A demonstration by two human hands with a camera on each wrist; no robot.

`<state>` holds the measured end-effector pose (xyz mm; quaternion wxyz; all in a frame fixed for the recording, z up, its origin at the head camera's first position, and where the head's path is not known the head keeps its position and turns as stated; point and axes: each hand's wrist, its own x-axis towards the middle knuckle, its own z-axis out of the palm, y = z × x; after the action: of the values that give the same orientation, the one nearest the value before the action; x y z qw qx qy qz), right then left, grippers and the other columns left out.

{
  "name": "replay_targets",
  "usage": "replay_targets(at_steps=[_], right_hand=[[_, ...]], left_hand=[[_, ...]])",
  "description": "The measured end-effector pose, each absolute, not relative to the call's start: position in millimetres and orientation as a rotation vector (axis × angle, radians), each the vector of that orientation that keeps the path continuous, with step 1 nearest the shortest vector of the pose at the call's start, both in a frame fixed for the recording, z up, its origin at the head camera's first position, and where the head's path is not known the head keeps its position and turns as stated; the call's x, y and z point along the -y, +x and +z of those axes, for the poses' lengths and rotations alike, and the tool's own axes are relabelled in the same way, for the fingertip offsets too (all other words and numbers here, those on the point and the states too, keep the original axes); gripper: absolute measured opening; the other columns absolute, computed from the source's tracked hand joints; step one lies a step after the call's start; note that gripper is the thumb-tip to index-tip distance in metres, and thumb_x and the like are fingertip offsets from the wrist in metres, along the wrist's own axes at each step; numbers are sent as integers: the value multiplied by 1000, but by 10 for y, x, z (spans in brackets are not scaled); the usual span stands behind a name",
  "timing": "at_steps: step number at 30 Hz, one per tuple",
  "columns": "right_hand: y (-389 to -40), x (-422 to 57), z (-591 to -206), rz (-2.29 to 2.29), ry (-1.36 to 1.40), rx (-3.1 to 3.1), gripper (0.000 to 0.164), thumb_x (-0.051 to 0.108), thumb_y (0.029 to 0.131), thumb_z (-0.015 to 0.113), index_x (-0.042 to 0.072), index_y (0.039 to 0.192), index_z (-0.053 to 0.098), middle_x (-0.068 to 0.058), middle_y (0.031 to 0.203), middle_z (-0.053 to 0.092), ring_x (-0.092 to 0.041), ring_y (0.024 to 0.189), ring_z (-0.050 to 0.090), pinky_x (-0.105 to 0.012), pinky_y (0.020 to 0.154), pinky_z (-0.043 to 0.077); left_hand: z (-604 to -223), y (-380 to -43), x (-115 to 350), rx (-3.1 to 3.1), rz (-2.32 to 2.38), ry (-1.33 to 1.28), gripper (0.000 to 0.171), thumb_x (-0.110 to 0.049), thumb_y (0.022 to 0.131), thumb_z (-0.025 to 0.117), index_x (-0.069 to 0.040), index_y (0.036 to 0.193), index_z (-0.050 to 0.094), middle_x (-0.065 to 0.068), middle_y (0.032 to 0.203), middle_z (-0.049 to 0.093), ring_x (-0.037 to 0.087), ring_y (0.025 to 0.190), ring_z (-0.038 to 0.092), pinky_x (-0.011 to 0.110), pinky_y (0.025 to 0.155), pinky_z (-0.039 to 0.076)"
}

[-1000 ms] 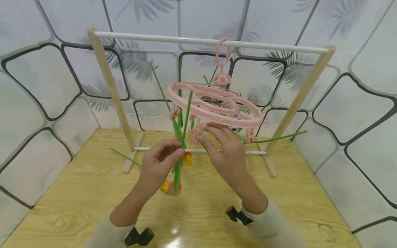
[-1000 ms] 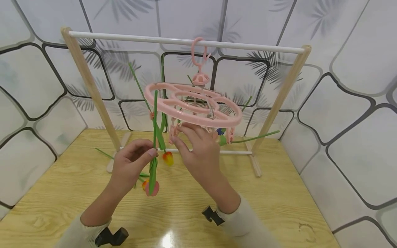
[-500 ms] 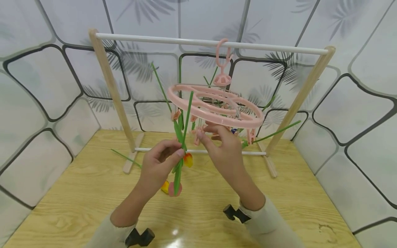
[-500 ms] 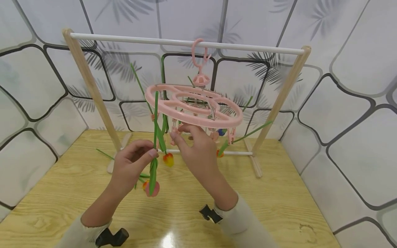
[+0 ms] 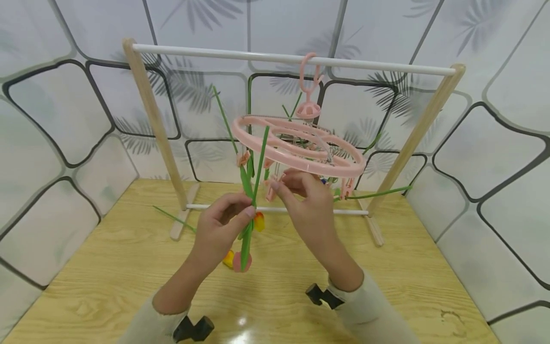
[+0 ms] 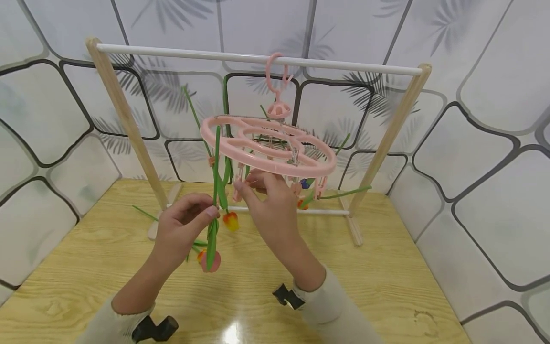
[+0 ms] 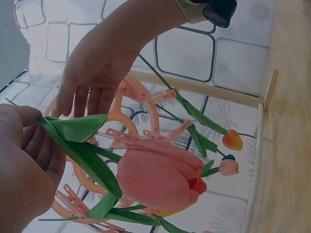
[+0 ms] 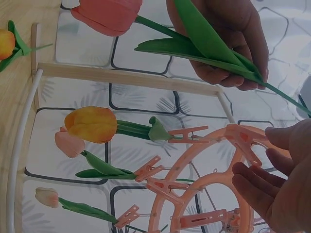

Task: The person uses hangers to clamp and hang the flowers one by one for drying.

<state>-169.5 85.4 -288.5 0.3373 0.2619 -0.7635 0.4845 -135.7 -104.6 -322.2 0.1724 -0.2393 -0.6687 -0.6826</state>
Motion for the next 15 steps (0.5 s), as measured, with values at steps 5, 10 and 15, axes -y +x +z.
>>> replay_targets(at_steps=[5,10,15], right_hand=[[-1694,-834,-2888,1203,684,1959,18,16,91,77,0,95,70,-13,106,73,-20,90,74,-25,81,60],[-1686,-838,-2910,1134,702,1941,13,10,93,74,0,100,71,-14,110,72,-22,94,74,-31,87,60],[-1683,-851,-2930,1113,737,1916,15,7,94,70,0,108,72,-15,113,70,-22,96,73,-28,85,60]], left_hand=[[-3215,-1353,1041,1907,-1941,-668,14,2,94,66,4,109,66,-3,101,70,13,94,68,23,82,58],[-3208,-1352,1037,1900,-1936,-660,13,2,94,67,4,107,66,2,98,70,13,92,68,22,81,58],[-3219,-1360,1037,1898,-1921,-674,14,0,94,68,5,107,66,-5,96,69,12,91,67,21,80,58]])
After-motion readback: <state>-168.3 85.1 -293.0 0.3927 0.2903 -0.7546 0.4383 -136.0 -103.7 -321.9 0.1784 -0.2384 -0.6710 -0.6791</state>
